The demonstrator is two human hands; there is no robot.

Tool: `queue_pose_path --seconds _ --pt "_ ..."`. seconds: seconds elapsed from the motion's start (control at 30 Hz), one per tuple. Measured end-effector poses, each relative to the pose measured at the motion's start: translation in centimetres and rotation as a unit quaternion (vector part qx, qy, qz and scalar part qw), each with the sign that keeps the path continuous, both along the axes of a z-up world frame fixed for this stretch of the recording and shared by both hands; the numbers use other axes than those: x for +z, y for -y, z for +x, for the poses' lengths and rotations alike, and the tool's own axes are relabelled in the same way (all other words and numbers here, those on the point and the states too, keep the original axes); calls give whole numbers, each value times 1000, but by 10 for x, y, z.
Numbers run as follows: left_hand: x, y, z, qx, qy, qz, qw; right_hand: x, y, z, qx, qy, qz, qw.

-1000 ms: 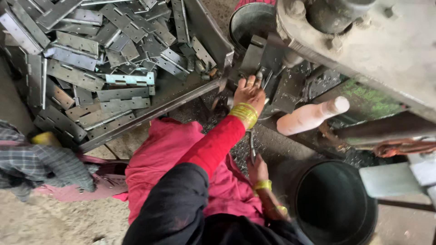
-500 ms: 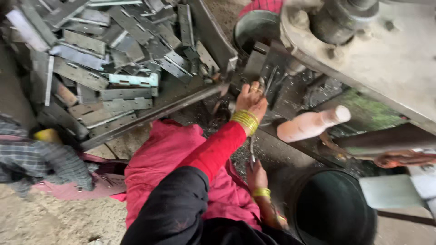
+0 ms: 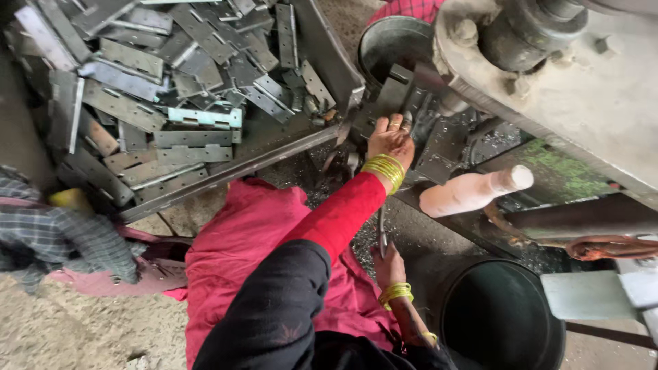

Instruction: The person repeatedly picks metal hinge pieces from a bin, places them into a press machine, and operates the press to process each piece. The person handles the pieces one at a time and returns them to the bin after pressing.

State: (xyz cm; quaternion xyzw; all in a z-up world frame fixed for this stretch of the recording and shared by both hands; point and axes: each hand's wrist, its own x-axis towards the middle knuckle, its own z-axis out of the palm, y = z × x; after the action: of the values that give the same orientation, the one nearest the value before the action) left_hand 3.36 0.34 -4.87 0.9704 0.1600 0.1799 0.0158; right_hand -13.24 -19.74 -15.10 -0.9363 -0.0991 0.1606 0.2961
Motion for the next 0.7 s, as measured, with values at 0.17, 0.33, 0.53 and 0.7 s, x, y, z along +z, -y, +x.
queue_pose_path --seconds 0.17,0.33,0.53,0.7 --pt "17 0 23 -8 -88 65 994 25 25 31 59 -14 -49 997" --pt "22 -4 38 27 -27 32 999 -36 12 6 24 146 36 988" --pt "48 -7 -5 -23 48 -132 990 -42 30 9 3 7 23 1000" --pt "42 -92 -118 -91 303 -39 948 45 12 29 54 -1 -47 997"
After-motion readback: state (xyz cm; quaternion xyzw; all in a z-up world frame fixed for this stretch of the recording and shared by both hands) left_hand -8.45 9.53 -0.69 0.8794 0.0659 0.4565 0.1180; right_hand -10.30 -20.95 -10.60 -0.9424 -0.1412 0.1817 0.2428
